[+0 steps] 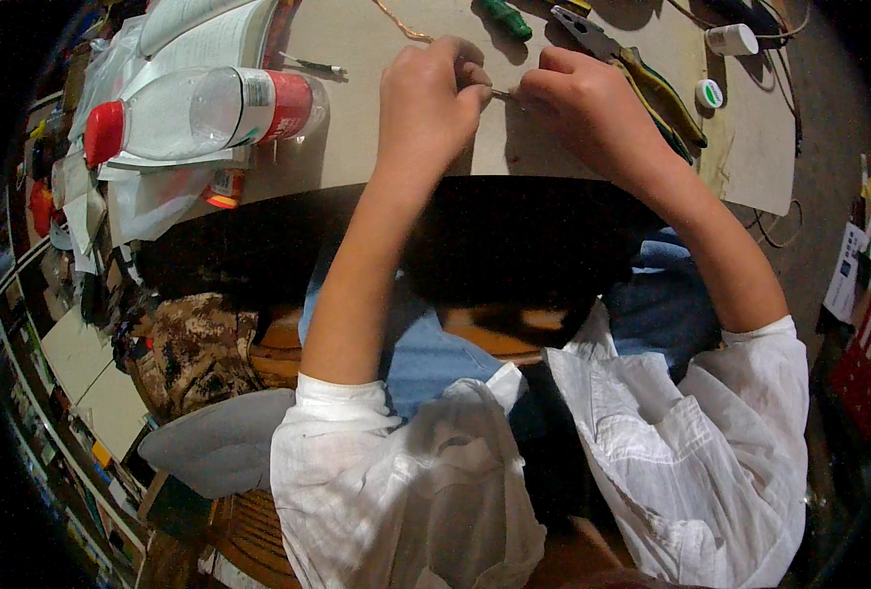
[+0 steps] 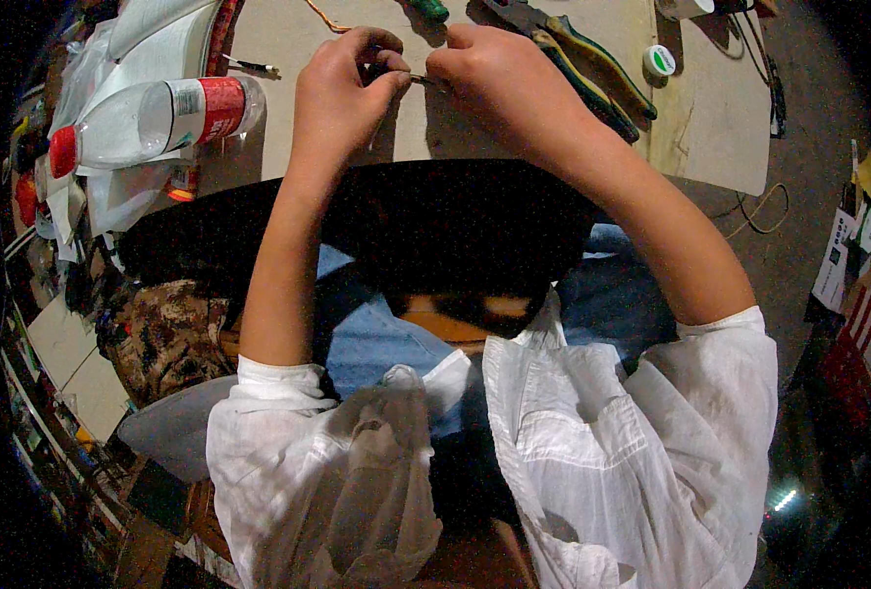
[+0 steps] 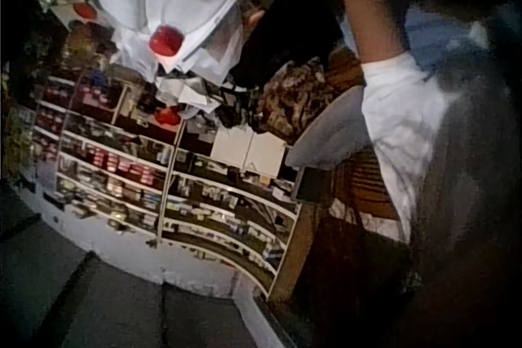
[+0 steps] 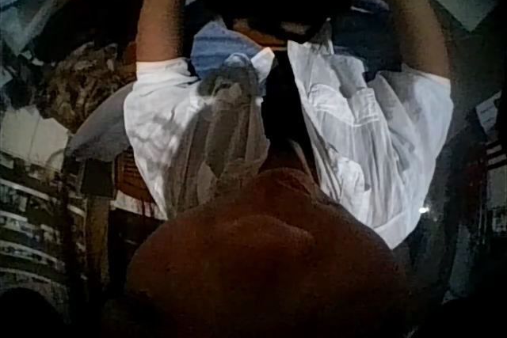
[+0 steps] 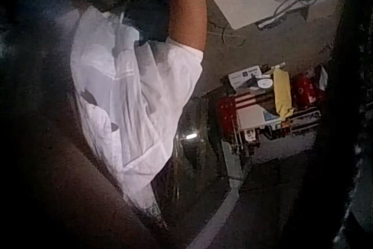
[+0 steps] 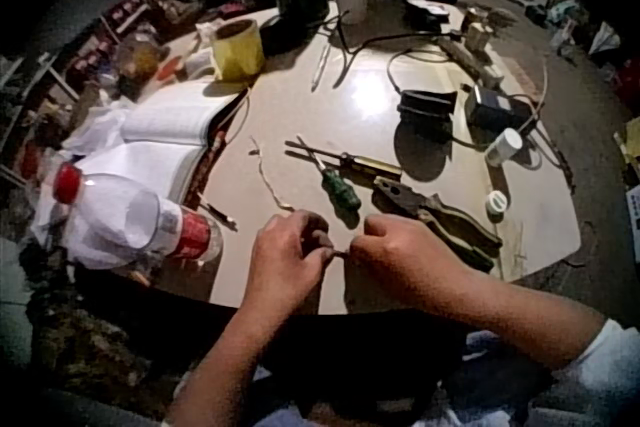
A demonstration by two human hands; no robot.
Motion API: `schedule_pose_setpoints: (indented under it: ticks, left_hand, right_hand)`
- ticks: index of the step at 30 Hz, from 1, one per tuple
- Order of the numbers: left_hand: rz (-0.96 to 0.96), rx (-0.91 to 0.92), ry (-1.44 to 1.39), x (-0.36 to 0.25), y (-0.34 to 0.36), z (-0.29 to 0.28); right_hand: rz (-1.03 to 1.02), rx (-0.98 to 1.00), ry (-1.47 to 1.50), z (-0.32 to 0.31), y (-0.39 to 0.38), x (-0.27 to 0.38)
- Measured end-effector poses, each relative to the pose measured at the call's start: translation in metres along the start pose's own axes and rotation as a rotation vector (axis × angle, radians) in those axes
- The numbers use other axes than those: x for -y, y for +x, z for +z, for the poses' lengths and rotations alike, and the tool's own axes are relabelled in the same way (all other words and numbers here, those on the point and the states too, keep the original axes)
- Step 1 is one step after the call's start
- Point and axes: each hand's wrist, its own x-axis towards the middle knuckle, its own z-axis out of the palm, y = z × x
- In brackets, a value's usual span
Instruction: The person strips the insulation from a copper wire using pliers and a screwdriver. They then twist the exposed strands and wrap them around a small metal component, securing the connection by hand.
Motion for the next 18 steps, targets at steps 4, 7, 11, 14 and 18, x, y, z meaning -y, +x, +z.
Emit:
schedule_pose_setpoints:
  ticks: [4,7,11,14,18]
  left_hand:
    - [0.01,-0.004,0.03,-0.0016,0.0007,-0.0015]
    - [-0.004,-0.003,0.033,-0.0016,-0.0005,-0.0025]
    - [-0.003,-0.004,0.035,0.0018,0.0006,0.002]
    - [0.005,-0.006,0.029,0.0025,-0.0001,0.0016]
    - [0.011,-0.021,0.051,-0.0003,-0.0013,0.0]
  right_hand:
    - [-0.007,-0.006,0.001,0.0007,-0.0008,-0.0009]
    - [0.004,0.006,0.004,0.0014,-0.0007,-0.0009]
    - [-0.006,-0.006,0.001,0.0029,-0.0031,-0.0029]
    - [0.014,-0.003,-0.008,0.0014,-0.0032,0.0006]
    - [0.011,0.013,-0.009,-0.002,-0.0035,0.0028]
